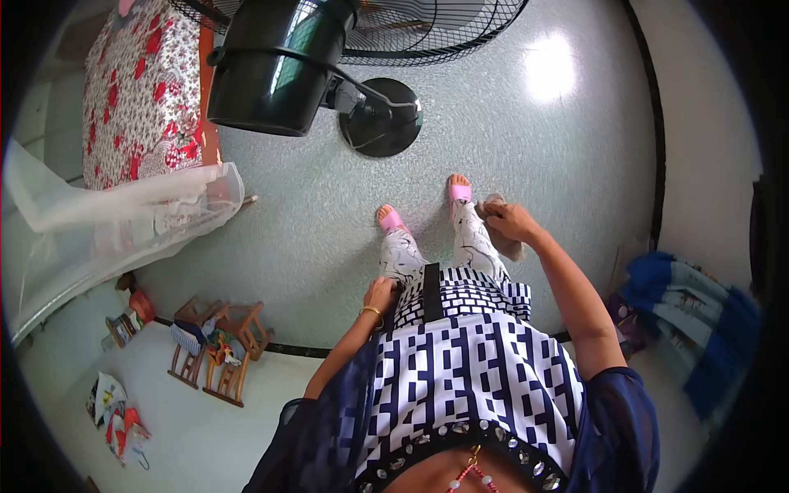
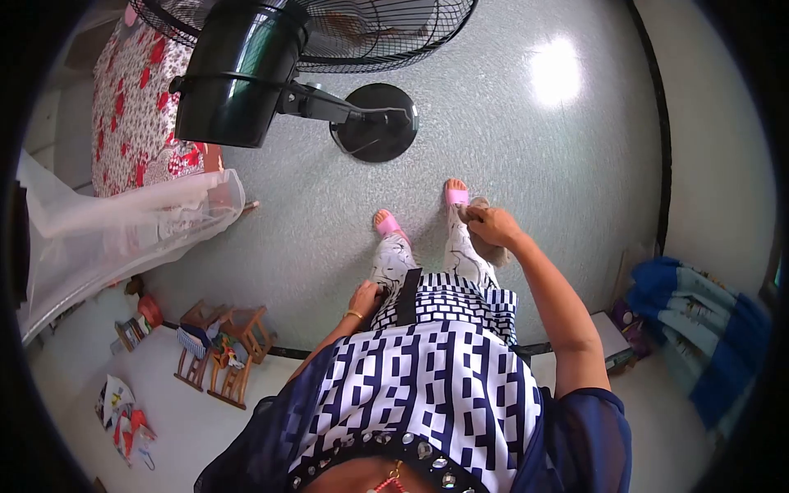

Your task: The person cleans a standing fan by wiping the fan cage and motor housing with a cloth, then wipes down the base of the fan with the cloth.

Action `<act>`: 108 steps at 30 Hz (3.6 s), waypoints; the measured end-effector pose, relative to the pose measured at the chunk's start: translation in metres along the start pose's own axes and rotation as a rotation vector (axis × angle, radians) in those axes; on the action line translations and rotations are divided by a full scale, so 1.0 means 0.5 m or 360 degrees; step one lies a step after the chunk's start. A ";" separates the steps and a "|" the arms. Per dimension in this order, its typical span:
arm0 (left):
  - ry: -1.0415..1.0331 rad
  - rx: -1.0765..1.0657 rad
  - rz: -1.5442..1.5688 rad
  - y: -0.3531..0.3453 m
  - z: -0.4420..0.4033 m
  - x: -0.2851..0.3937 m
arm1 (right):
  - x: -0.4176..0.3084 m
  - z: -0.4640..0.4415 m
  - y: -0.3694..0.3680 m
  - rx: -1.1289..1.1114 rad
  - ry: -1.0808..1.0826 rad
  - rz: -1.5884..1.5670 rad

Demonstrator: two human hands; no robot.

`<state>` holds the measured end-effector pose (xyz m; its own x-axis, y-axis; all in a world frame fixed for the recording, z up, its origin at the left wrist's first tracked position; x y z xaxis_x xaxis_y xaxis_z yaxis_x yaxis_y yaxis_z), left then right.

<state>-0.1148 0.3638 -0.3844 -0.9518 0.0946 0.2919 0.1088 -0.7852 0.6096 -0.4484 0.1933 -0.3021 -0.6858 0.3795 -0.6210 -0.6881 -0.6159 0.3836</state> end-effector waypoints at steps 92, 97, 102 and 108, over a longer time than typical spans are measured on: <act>-0.1200 0.1283 0.1488 0.470 -1.006 -0.253 | 0.139 -1.099 -0.383 0.0767 0.1432 0.0733; -0.1164 0.1277 0.1456 0.471 -1.004 -0.252 | 0.161 -1.113 -0.334 0.0931 0.1500 0.0727; -0.1199 0.1287 0.1414 0.469 -1.008 -0.253 | 0.168 -1.217 -0.177 0.1196 0.1138 0.0649; -0.1241 0.1287 0.1401 0.470 -1.008 -0.251 | 0.136 -1.322 -0.075 0.1220 0.0854 0.0726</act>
<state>-0.1146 -0.1410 -0.6495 -0.1194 0.2824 0.9518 0.9549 -0.2298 0.1880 -0.3125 -0.2141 -0.8107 -0.8524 -0.2519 -0.4582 -0.4846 0.0513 0.8732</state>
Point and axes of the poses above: each hand's wrist, its own z-axis away from the middle knuckle, its own y-axis out of the back of the hand, x = y × z, the point moved 10 cm from there along -z, towards the middle knuckle, and after that the axes turned 12 degrees about -z, right-handed, at the moved point
